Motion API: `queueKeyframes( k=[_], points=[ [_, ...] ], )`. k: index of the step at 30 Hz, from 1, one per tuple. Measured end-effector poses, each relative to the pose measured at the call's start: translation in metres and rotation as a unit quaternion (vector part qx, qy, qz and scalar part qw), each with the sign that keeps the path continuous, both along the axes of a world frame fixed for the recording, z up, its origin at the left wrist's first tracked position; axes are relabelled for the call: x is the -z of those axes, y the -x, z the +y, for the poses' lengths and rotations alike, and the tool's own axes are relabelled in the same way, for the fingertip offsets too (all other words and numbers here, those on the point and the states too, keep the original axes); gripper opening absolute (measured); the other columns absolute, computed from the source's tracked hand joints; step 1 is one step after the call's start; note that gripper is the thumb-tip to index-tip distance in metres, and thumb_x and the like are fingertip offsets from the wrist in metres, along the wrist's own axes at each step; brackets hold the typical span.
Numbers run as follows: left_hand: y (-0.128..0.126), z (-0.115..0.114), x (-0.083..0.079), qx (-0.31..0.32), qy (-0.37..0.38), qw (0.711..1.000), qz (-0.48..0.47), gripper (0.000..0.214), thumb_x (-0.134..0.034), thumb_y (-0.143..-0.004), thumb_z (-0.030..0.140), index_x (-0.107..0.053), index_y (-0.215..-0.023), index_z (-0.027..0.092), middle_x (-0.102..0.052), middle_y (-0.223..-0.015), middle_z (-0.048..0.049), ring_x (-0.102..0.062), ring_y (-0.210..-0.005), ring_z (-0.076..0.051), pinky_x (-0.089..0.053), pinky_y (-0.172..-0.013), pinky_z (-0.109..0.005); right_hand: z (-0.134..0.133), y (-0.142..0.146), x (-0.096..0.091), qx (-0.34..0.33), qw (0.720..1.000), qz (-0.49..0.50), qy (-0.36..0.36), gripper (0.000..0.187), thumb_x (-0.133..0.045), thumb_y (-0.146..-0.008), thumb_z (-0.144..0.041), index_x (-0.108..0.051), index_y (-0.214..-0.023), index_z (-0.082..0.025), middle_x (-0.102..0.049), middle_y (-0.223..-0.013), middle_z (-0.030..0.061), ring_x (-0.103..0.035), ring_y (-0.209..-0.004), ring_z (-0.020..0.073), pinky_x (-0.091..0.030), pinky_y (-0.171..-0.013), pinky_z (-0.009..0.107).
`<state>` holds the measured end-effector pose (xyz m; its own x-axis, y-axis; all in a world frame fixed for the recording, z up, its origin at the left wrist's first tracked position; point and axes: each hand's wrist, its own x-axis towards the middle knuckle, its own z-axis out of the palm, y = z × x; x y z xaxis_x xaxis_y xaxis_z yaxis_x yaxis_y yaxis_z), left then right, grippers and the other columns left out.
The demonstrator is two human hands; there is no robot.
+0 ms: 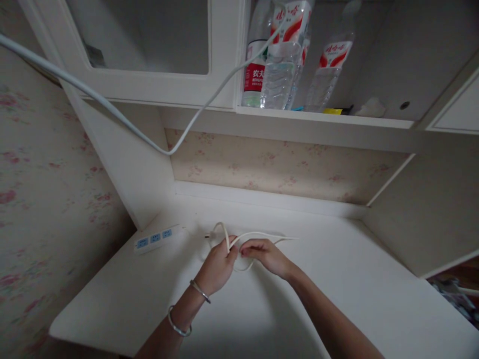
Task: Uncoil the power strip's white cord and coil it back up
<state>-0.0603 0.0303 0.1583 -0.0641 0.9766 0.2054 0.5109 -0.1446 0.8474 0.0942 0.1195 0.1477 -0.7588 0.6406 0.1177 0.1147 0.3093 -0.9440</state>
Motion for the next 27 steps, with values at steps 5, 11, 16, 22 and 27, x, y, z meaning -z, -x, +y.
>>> queueKeyframes(
  k=[5,11,16,22,27],
  points=[
    [0.001,0.000,-0.001,0.035,0.075,0.993,0.078,0.023,-0.038,-0.084,0.020,-0.060,-0.090,0.018,-0.066,-0.089,-0.0076,-0.060,-0.088,-0.023,-0.041,-0.080,-0.030,0.003,-0.001,0.018,0.004,0.964,-0.054,-0.260,0.066,-0.052,-0.087,-0.026,-0.026,-0.147,-0.020,-0.025,-0.152,0.0123,-0.023,-0.139,0.0230,-0.025,-0.111,0.045],
    [0.017,-0.002,-0.011,0.111,0.120,0.984,0.073,0.021,-0.039,-0.080,0.018,-0.060,-0.080,0.017,-0.061,-0.080,-0.0030,-0.056,-0.078,-0.019,-0.040,-0.072,-0.026,0.009,0.006,0.000,-0.110,0.932,-0.088,-0.334,0.084,-0.060,-0.079,-0.020,-0.014,-0.150,-0.021,-0.020,-0.154,0.0117,-0.013,-0.142,0.0263,-0.015,-0.113,0.049],
    [0.027,-0.001,-0.015,0.132,0.140,0.980,0.047,0.020,-0.040,-0.082,0.023,-0.059,-0.081,0.017,-0.056,-0.071,0.0011,-0.050,-0.067,-0.015,-0.037,-0.061,-0.024,0.009,0.005,-0.024,-0.133,0.951,-0.100,-0.262,0.046,-0.051,-0.089,-0.030,-0.048,-0.133,-0.018,-0.059,-0.114,0.0097,-0.053,-0.106,0.0204,-0.039,-0.095,0.034],
    [0.033,0.004,-0.006,0.061,0.067,0.994,0.069,0.029,-0.049,-0.086,0.043,-0.062,-0.090,0.017,-0.061,-0.080,-0.0007,-0.053,-0.071,-0.015,-0.038,-0.062,-0.024,0.013,-0.018,-0.048,-0.119,0.983,-0.129,-0.051,0.049,-0.038,-0.093,-0.055,-0.066,-0.100,-0.015,-0.056,-0.077,0.0009,-0.047,-0.065,0.0108,-0.041,-0.061,0.022],
    [0.048,0.010,0.001,0.036,0.011,0.988,0.148,0.035,-0.044,-0.089,0.049,-0.064,-0.096,0.020,-0.062,-0.092,-0.0042,-0.056,-0.083,-0.018,-0.040,-0.074,-0.026,0.023,-0.066,-0.065,-0.003,0.973,-0.107,0.204,0.051,-0.052,-0.084,-0.060,-0.062,-0.107,-0.015,-0.036,-0.064,-0.0059,-0.018,-0.044,0.0036,-0.013,-0.036,0.018]
  ],
)
